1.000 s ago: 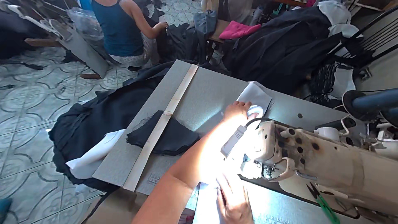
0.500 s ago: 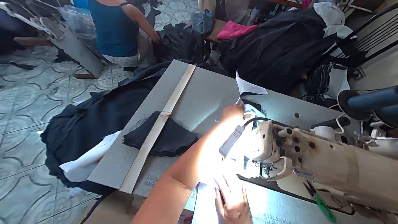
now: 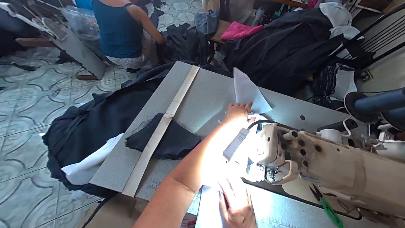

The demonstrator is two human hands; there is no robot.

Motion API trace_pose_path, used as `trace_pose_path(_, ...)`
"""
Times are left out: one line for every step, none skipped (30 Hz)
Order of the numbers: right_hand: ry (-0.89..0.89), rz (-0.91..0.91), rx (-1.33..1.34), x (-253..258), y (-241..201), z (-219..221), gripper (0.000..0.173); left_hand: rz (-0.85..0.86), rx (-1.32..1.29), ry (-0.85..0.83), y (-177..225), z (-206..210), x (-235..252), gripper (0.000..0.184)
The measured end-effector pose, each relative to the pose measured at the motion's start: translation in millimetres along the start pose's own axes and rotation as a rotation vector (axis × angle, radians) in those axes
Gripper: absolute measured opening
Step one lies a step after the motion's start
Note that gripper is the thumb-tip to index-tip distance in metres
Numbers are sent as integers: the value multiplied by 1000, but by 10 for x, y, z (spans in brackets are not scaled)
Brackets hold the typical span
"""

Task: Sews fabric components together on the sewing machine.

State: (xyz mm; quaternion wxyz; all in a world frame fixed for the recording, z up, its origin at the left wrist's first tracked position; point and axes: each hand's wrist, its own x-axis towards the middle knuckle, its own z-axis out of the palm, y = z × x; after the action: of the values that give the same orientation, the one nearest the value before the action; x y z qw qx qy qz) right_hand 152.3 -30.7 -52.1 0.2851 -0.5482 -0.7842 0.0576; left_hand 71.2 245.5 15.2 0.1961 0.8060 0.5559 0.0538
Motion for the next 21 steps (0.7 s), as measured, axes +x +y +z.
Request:
trace_pose_path(0, -1, -6, -4, 2, 0, 28, -8, 23, -2, 10, 9, -5, 55)
trace_pose_path(-3, -1, -11, -7, 4, -2, 28, 1, 46, 28, 10, 28, -8, 48)
trace_pose_path(-2, 0, -11, -8, 5, 1, 28, 21, 48, 67, 3, 39, -15, 44)
trace_pose_path(-5, 2, -11, -10, 7, 3, 28, 30, 41, 89, -5, 40, -18, 43)
trace_pose_path(-9, 5, -8, -11, 8, 2, 28, 30, 29, 98, -11, 41, -15, 45)
trace_pose_path(-11, 5, -5, -9, 8, 0, 28, 21, 13, 95, -16, 47, -9, 48)
trace_pose_path(-9, 4, -3, -5, 5, -3, 28, 0, -14, 79, -16, 46, -6, 51)
trace_pose_path(-4, 2, 0, 1, 2, -5, 28, -27, -45, 74, -15, 44, -7, 55)
trace_pose_path(1, -2, 0, 5, 4, -4, 28, -57, -80, 86, -17, 43, -6, 62)
trace_pose_path(5, -5, -1, 6, 10, 0, 28, -81, -112, 103, -28, 43, 5, 73)
trace_pose_path(3, -5, 1, 4, 17, 3, 28, -104, -139, 121, -47, 51, 19, 85)
trace_pose_path(3, -7, 6, 6, 20, 4, 28, -124, -148, 130, -69, 65, 36, 92)
trace_pose_path(4, -7, 9, 9, 17, 2, 28, -142, -133, 118, -87, 69, 49, 93)
trace_pose_path(4, -7, 10, 13, 12, 0, 28, -159, -89, 89, -93, 58, 52, 90)
trace_pose_path(-1, -4, 9, 14, 9, -2, 28, -174, -43, 65, -83, 34, 42, 87)
trace_pose_path(-9, 0, 7, 11, 9, -3, 28, -178, 10, 68, -77, 33, 34, 84)
trace_pose_path(-20, 5, 0, -1, 12, -3, 28, -174, 44, 84, -80, 55, 31, 82)
trace_pose_path(-26, 7, -6, -12, 17, 1, 28, -165, 55, 98, -92, 81, 33, 83)
trace_pose_path(-27, 9, -8, -15, 18, 3, 28, -166, 46, 92, -97, 84, 35, 85)
trace_pose_path(-26, 11, -10, -16, 19, 5, 28, -174, 26, 77, -98, 72, 35, 87)
trace_pose_path(-28, 11, -11, -15, 20, 5, 28, -183, 6, 59, -100, 63, 38, 88)
